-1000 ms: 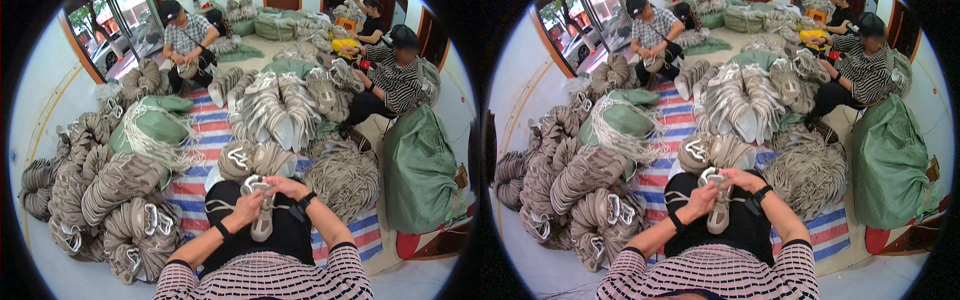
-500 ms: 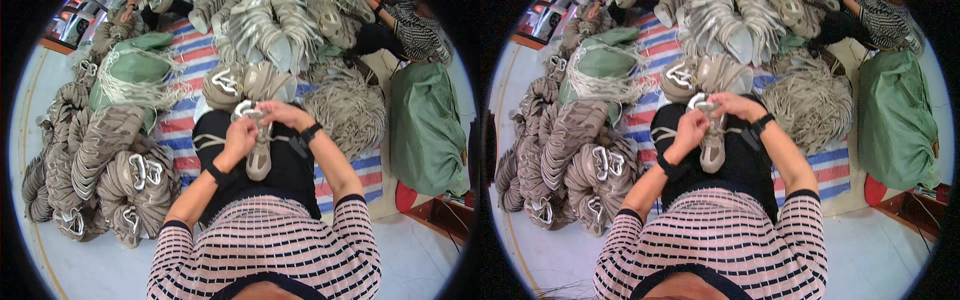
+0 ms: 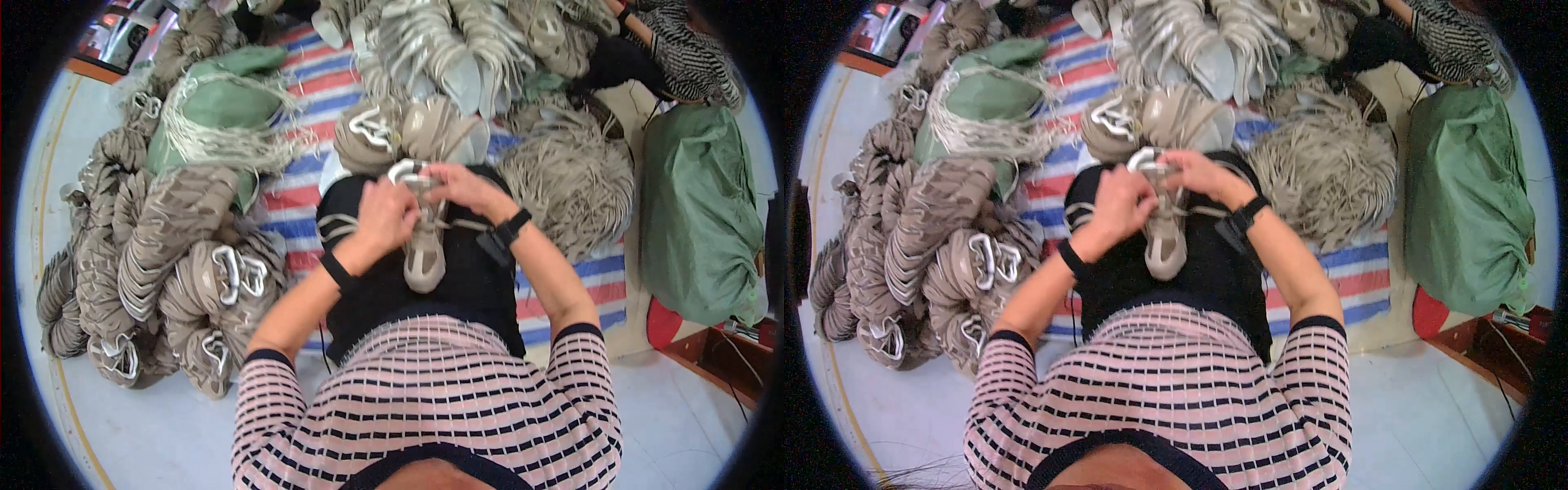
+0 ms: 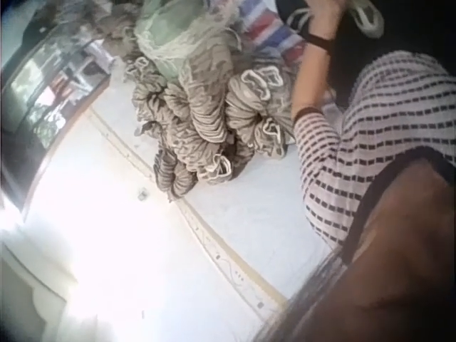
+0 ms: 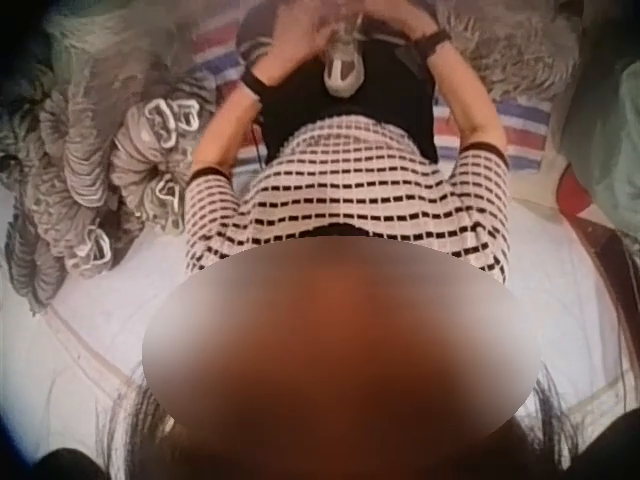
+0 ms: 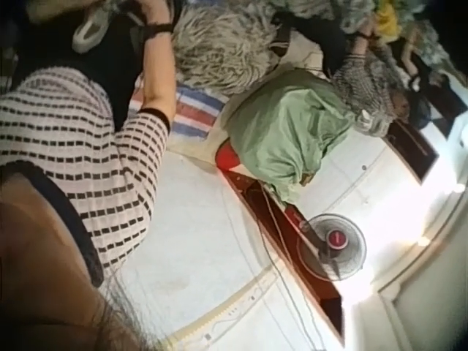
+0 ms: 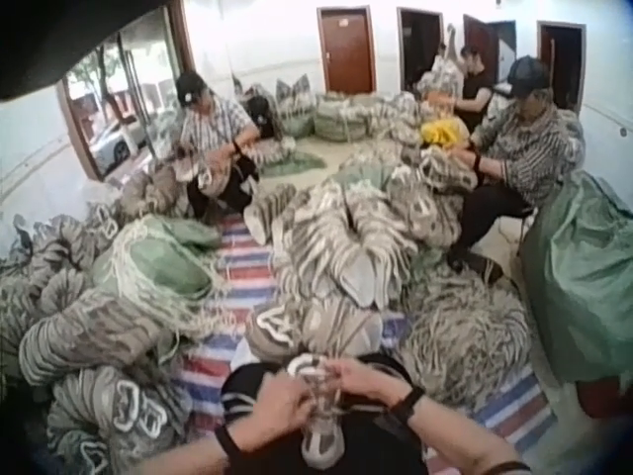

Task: Lacing and preparing shoe components in a shoe manufacturing facility.

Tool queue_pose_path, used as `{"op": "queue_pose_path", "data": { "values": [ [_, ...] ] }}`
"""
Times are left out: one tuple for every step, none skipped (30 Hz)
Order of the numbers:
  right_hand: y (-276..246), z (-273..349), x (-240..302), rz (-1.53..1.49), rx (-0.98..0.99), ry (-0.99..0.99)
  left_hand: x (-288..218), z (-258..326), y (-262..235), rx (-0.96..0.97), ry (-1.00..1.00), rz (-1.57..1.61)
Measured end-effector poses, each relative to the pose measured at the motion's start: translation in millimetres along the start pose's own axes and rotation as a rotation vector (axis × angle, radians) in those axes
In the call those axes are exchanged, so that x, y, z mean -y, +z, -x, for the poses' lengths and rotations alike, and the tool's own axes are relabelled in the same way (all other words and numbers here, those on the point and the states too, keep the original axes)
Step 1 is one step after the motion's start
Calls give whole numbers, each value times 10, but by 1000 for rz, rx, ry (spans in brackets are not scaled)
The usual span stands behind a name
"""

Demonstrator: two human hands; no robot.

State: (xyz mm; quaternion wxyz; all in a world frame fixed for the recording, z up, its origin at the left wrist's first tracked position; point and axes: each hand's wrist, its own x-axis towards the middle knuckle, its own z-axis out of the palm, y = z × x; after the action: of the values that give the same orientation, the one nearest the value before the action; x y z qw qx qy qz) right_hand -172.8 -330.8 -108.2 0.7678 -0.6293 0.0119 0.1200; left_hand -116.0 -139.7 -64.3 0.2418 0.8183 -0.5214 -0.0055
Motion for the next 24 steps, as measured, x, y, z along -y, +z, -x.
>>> {"op": "queue_pose_path", "data": {
  "values": [
    [-25, 3, -8, 30, -11, -12, -27, -67, -145, -16, 26, 7],
    [14, 6, 32, 33, -17, 14, -31, -113, -265, -51, 11, -7],
    [44, -9, 108, 43, -20, 32, 30, -154, -293, -114, 61, 44],
    [45, 9, 131, 145, -15, 33, 95, -185, -260, -57, 36, 135],
    [72, 18, 147, 189, -19, -5, 164, -206, -227, -2, 10, 226],
    [124, 34, 183, 300, -88, -65, 264, -200, -166, 109, -40, 306],
    [159, 65, 190, 410, -157, -128, 316, -204, -132, 216, -90, 388],
    [189, 68, 162, 475, -234, -244, 384, -197, -118, 249, -125, 344],
    [157, 98, 104, 645, -349, -362, 419, -248, -63, 291, -95, 285],
    [149, 165, 118, 795, -423, -437, 478, -267, -18, 333, -84, 217],
    [142, 252, 158, 865, -450, -488, 485, -296, 56, 275, -12, 218],
    [168, 346, 231, 822, -407, -393, 436, -312, 78, 232, -5, 137],
    [161, 432, 282, 943, -335, -392, 390, -402, 59, 262, 30, 126],
    [235, 476, 374, 1054, -249, -381, 384, -432, 40, 249, 91, 105],
    [304, 489, 412, 1035, -217, -385, 360, -511, 32, 369, 33, 93],
    [358, 502, 440, 1175, -222, -402, 371, -534, 25, 388, 45, 146],
    [407, 503, 440, 1319, -233, -421, 394, -513, 4, 405, 62, 200],
    [400, 516, 423, 1344, -244, -410, 428, -524, 27, 399, 65, 202],
    [401, 503, 422, 1356, -247, -408, 454, -524, 48, 451, 41, 328],
    [422, 477, 433, 1368, -226, -451, 470, -527, 70, 501, 24, 455],
    [409, 497, 446, 1392, -216, -479, 460, -542, 111, 496, 58, 470],
    [381, 492, 389, 1362, -210, -497, 466, -548, 126, 568, -13, 503],
    [377, 490, 374, 1394, -192, -465, 481, -556, 107, 638, -89, 531],
    [381, 492, 358, 1369, -184, -472, 465, -549, 65, 630, -104, 606]
  ]
}}
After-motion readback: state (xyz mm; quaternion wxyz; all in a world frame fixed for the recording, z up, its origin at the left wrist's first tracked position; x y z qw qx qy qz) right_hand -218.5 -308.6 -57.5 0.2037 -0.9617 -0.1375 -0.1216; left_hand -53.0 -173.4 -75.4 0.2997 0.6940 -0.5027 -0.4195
